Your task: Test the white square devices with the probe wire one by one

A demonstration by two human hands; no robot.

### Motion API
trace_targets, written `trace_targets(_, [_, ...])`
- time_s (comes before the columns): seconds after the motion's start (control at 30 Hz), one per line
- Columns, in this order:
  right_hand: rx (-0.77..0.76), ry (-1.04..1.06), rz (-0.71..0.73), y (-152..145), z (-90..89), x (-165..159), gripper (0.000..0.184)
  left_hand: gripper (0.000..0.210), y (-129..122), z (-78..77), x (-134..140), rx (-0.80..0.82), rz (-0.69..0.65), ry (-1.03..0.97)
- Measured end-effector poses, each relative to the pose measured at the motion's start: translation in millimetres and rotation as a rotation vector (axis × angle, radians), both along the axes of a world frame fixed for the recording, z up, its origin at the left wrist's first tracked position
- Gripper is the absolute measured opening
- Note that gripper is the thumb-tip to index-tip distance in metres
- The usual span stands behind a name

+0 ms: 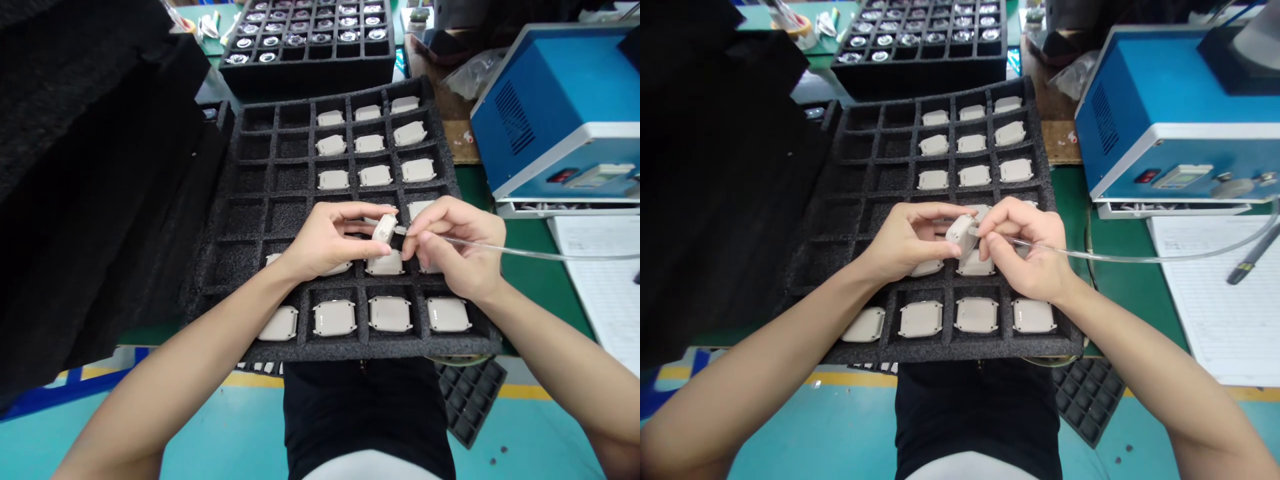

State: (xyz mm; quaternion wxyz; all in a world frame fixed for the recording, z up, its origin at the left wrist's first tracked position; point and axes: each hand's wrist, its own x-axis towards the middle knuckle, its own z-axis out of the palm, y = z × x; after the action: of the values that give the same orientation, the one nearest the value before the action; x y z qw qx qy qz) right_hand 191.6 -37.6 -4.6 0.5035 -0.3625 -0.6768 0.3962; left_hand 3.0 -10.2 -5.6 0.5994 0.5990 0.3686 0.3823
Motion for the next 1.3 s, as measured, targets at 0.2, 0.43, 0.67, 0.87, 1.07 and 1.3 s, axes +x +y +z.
trace_targets(0.2, [0.011, -0.006, 0.0, -0.3, 1.1, -1.0, 0.009, 0.042, -0.4, 1.6, 0.0, 0.007, -0.006, 0.008])
trace_targets(0.43, [-0.015, 0.02, 0.014, 0.8, -1.4, -0.1, 0.006, 0.044, 1.1, -1.6, -0.3, 0.012, -0.016, 0.0])
trace_targets(0.67, [0.026, 0.084, 0.054, 4.2, -2.3, -4.5, 0.006, 0.045, 2.3, 3.5, -0.2, -0.057, 0.023, 0.121])
trace_targets(0.87, [0.021, 0.062, 0.049, 4.7, -2.4, -4.9, 0.006, 0.044, 3.2, 2.6, -1.5, -0.065, 0.006, 0.12])
trace_targets(1.07, [-0.031, 0.077, 0.08, 4.6, -4.0, -5.0, 0.004, 0.045, 2.8, 2.3, -0.5, -0.07, 0.01, 0.098])
trace_targets(1.3, [-0.017, 0.1, 0.094, 4.8, -3.2, -4.5, 0.006, 0.044, 3.3, 0.3, -1.2, -0.062, -0.013, 0.08])
